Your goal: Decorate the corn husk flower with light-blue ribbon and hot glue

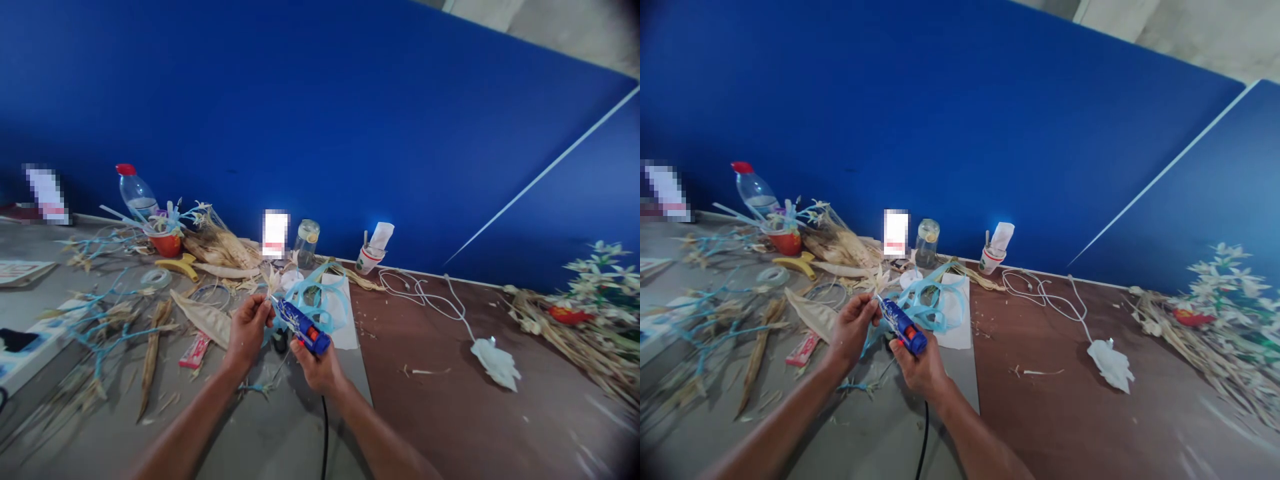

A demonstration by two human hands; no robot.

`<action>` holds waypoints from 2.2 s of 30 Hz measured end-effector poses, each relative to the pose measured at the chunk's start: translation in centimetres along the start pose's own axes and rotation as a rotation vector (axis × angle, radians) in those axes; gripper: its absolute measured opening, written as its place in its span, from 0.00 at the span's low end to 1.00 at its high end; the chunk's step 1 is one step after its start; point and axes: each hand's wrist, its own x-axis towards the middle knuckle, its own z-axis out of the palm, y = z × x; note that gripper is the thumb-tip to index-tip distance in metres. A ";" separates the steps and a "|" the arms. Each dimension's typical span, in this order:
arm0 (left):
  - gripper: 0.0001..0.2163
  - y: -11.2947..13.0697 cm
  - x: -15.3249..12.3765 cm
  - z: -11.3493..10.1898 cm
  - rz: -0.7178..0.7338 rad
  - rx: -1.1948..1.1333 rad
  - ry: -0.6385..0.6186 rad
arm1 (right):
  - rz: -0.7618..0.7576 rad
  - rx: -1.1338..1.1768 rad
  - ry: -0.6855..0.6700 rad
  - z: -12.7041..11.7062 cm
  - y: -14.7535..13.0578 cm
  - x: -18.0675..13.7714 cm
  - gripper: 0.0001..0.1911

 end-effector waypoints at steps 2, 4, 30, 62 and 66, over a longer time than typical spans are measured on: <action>0.08 -0.4 0.1 -0.1 0.001 0.006 -0.006 | -0.010 -0.008 0.009 0.0 0.1 -0.1 0.12; 0.07 -0.8 0.2 -0.2 0.005 0.033 -0.008 | -0.016 -0.019 0.009 0.0 0.2 -0.1 0.12; 0.06 -0.3 -0.2 -0.4 0.040 0.221 0.041 | -0.023 -0.132 0.020 0.1 0.6 -0.7 0.11; 0.09 1.3 -0.7 0.3 0.077 0.189 -0.022 | -0.053 -0.167 0.025 0.0 -0.2 -0.6 0.11; 0.10 0.9 -0.7 0.3 0.058 0.184 -0.027 | -0.071 -0.194 0.020 0.0 -0.2 -0.7 0.11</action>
